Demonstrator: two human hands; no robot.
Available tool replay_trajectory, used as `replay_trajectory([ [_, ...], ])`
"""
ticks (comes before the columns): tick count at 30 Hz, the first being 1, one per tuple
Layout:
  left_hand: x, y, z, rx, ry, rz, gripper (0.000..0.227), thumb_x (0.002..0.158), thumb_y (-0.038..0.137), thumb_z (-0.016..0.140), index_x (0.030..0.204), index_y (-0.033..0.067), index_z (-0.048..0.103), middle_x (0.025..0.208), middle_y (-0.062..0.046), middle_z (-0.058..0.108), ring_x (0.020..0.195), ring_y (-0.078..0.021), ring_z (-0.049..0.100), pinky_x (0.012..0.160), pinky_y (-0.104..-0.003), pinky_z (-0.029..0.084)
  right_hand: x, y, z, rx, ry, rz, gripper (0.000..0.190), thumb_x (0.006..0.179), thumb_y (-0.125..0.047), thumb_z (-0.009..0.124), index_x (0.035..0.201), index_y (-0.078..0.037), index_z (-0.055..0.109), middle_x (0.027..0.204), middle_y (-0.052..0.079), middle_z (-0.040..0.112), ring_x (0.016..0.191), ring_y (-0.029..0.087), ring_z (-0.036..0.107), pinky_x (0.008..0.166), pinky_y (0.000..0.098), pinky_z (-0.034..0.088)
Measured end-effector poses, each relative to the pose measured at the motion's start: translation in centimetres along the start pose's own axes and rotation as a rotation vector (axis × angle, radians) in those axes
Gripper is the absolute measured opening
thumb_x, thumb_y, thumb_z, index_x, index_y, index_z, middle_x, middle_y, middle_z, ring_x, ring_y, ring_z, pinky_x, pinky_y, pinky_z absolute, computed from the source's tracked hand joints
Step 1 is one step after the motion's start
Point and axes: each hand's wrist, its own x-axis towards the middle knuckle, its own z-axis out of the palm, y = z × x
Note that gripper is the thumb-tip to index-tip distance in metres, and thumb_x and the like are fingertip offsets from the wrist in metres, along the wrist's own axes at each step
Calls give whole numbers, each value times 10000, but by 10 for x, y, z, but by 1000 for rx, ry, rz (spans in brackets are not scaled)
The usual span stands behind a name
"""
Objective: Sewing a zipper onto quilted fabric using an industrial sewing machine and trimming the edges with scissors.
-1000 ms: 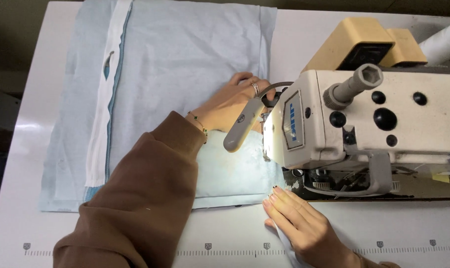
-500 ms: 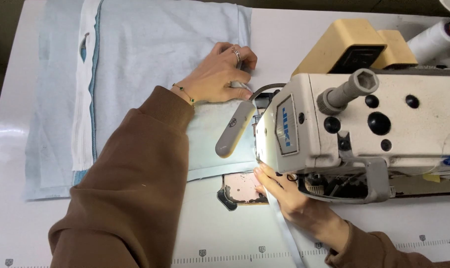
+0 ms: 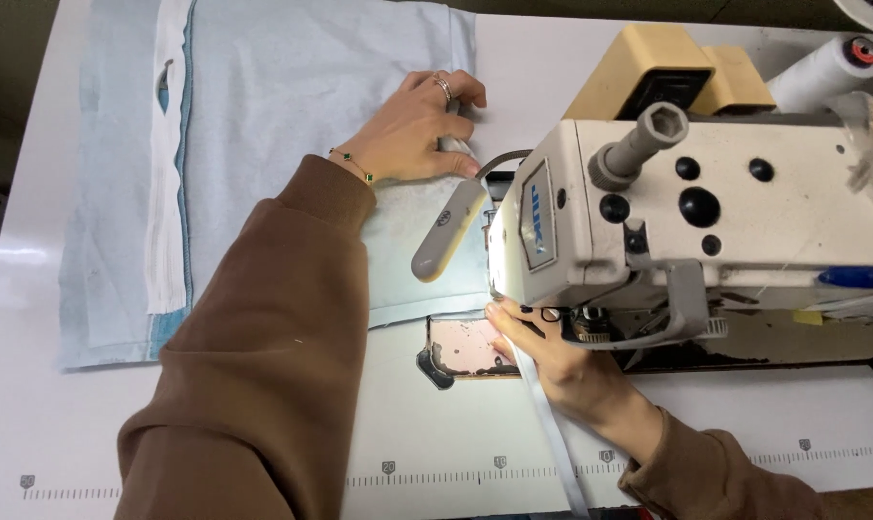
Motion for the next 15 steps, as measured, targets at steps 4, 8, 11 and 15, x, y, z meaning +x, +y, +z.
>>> replay_trajectory([
  [4, -5, -1, -12, 85, -30, -159, 639, 910, 771, 550, 984, 163, 731, 1490, -132, 455, 1258, -369, 489, 1109, -610, 251, -6, 0, 3, 134, -11, 89, 362, 922, -67, 741, 1259, 47, 677, 1239, 223, 713, 1143, 309, 703, 1115, 397, 495],
  [8, -15, 5, -37, 226, -110, -570, 914, 825, 864, 482, 1528, 280, 472, 1652, -200, 250, 1506, -370, 261, 1146, -727, 69, -10, 0, -1, 205, -8, 132, 351, 954, -69, 678, 1290, 33, 662, 1274, 212, 701, 1194, 312, 677, 1119, 409, 495],
  [11, -22, 11, -47, 216, -166, -798, 940, 809, 875, 412, 1570, 322, 386, 1687, -75, 250, 1556, -328, 120, 1182, -664, -67, -13, 3, -1, 252, 23, 73, 356, 935, -10, 697, 1281, 65, 656, 1239, 212, 700, 1172, 342, 674, 1119, 421, 498],
  [15, -29, 18, -48, 274, -133, -848, 952, 791, 908, 381, 1548, 331, 414, 1677, -66, 274, 1547, -322, 143, 1182, -677, -8, -24, 7, -3, 240, 3, 58, 512, 865, 220, 475, 1322, 56, 636, 1309, 250, 668, 1226, 385, 650, 1172, 450, 462],
])
